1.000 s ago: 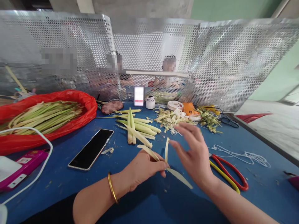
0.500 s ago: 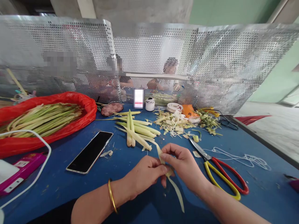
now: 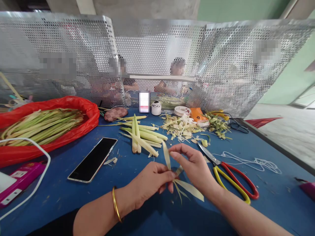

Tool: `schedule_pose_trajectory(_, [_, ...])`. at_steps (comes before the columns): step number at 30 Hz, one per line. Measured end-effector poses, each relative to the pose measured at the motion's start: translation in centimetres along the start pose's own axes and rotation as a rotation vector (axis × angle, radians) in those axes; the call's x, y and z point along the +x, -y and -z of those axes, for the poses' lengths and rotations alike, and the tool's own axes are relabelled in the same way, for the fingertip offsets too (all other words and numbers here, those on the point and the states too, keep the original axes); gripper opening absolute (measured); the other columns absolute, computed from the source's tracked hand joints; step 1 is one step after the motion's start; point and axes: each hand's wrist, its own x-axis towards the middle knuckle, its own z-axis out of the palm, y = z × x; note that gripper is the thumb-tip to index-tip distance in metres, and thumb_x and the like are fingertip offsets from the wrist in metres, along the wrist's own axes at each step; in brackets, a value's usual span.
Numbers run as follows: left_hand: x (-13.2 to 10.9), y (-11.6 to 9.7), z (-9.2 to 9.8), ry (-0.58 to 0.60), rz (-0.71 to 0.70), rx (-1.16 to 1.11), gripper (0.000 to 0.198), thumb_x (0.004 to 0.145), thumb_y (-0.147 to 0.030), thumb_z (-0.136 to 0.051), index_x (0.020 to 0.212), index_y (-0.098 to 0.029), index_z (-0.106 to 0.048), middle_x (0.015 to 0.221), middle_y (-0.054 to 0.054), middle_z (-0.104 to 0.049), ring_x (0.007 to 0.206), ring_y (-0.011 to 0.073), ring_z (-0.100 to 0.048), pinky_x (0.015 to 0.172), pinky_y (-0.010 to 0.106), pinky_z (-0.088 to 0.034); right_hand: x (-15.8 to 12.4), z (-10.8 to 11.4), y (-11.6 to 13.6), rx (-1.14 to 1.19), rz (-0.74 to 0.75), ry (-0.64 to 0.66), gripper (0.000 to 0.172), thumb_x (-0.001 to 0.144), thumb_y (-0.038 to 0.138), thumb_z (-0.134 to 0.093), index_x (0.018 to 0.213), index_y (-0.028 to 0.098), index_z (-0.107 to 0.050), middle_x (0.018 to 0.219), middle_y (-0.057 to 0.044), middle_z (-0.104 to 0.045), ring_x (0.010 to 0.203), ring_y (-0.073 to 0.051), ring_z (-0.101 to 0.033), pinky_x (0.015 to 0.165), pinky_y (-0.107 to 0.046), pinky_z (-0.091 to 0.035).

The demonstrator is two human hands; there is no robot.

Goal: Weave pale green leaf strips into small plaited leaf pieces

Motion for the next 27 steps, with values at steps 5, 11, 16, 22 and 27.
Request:
schedule_pose_trajectory(5, [0.0, -0.9, 0.9, -0.102, -0.01, -0.048, 0.038, 0.074, -0.051, -0.065, 0.077, -0.013, -0.071, 0.054, -0.002, -0.054, 0.046, 0.0068, -0.037, 0.047, 0.023, -0.023, 1.3, 2.1, -0.4, -0.182, 0.09, 0.197, 0.024, 0.088, 0.039, -0.052, 0.089, 0.023, -0.071, 0.095, -0.005, -0.07, 0.092, -0.021, -0.062, 0.082, -0.033, -0.045])
schedule_pose_trajectory(11, [0.0, -1.0, 1.2, -0.084, 0.008, -0.063, 0.035, 0.075, -0.047, -0.066, 0.074, -0.013, -0.072, 0.052, -0.003, -0.051, 0.046, 0.0054, -0.035, 0.048, 0.021, -0.022, 1.9, 3.4, -0.6, -0.216, 0.07, 0.487, 0.021, 0.086, 0.037, -0.058, 0.076, 0.019, -0.065, 0.085, -0.003, -0.068, 0.082, -0.018, -0.06, 0.077, -0.031, -0.046])
schedule_pose_trajectory(16, [0.2, -0.5, 1.1, -0.096, 0.033, -0.021, 0.028, 0.076, -0.039, -0.066, 0.074, -0.012, -0.073, 0.05, -0.001, -0.055, 0.044, 0.0073, -0.044, 0.046, 0.021, -0.029, 1.7, 2.6, -0.7, -0.429, 0.364, 0.259, 0.019, 0.089, 0.024, -0.055, 0.071, 0.021, -0.059, 0.082, -0.002, -0.068, 0.087, -0.019, -0.063, 0.094, -0.041, -0.039])
schedule_pose_trajectory(22, [0.7, -0.5, 1.4, -0.234, -0.071, -0.323, 0.033, 0.078, -0.044, -0.067, 0.083, -0.012, -0.074, 0.07, 0.007, -0.07, 0.064, 0.0132, -0.063, 0.061, 0.023, -0.045, -1.7, 2.4, 1.8, -0.551, 0.786, -0.236, 0.012, 0.084, 0.011, -0.058, 0.09, 0.02, -0.062, 0.087, -0.005, -0.067, 0.083, -0.02, -0.062, 0.08, -0.036, -0.042])
schedule_pose_trajectory(27, [0.4, -0.8, 1.3, -0.184, -0.125, -0.484, 0.027, 0.075, -0.034, -0.072, 0.09, -0.012, -0.074, 0.088, 0.01, -0.073, 0.084, 0.0185, -0.066, 0.082, 0.03, -0.048, -3.5, -0.3, 1.5, -0.361, 0.486, 0.057, 0.009, 0.087, 0.017, -0.057, 0.084, 0.021, -0.065, 0.079, -0.002, -0.068, 0.074, -0.017, -0.063, 0.068, -0.028, -0.044])
